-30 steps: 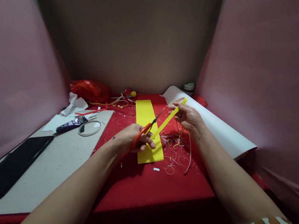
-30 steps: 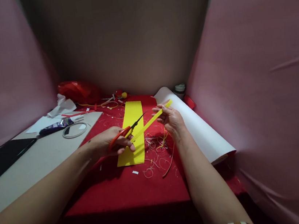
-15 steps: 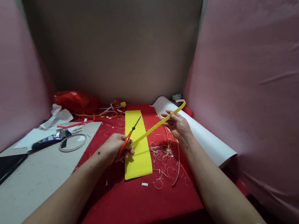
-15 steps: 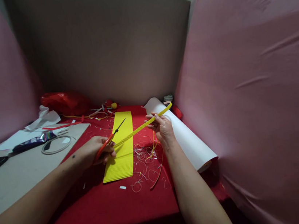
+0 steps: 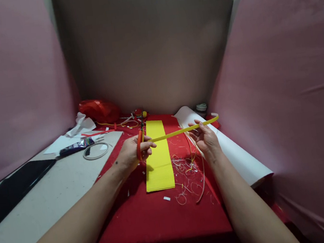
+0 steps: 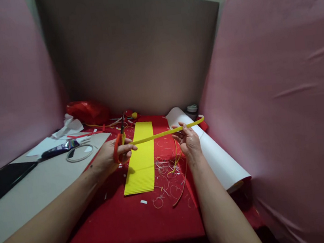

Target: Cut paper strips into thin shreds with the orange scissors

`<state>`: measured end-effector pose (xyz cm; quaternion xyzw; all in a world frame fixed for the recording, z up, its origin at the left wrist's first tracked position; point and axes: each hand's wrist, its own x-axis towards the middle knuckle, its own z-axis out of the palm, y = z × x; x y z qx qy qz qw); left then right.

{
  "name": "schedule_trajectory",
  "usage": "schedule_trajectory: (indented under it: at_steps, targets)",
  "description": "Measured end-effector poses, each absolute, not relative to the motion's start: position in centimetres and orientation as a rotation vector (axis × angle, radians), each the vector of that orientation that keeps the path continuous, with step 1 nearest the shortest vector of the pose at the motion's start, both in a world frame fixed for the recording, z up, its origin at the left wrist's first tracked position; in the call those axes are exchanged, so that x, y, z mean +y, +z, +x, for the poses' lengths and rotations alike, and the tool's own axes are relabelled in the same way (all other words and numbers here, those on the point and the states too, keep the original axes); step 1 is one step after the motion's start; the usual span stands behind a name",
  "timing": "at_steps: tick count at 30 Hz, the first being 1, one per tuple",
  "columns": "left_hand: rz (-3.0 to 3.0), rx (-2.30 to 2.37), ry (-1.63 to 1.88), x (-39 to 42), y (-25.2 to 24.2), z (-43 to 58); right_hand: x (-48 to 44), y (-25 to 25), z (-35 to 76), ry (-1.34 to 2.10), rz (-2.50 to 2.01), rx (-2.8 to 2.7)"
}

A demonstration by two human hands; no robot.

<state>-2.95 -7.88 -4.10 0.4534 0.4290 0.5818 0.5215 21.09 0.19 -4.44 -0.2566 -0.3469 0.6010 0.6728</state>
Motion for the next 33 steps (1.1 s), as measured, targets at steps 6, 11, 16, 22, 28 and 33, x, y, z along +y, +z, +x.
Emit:
schedule_trajectory:
  at_steps: [6, 11, 16, 22, 28, 33]
  targets:
    - [1.049, 0.997, 1.47, -7.9, -4.3, -2.7, 0.2, -4.4, 21.2, 1.385, -0.59, -0.726]
    - [1.073, 0.961, 1.468, -8.0, -4.3, -2.4, -0.6, -4.4, 20.2, 1.474, -0.561, -0.794]
    - [1.136, 0.968, 1.412, -8.2, -4.7, -1.8, -3.2, -5.3, 16.1, 1.625, -0.588, -1.177]
    - [1.215, 1.058, 1.186, -8.5, -4.7, -0.9, -5.2, -6.2, 13.3, 1.563, -0.673, -1.325]
    - [1.438, 1.349, 0.857, -9.0, -4.2, -1.0, -4.3, -5.8, 13.9, 1.564, -0.755, -1.171]
    - [1.816, 1.543, 0.601, -9.0, -3.4, -2.4, -3.6, -5.4, 14.6, 1.582, -0.675, -1.118]
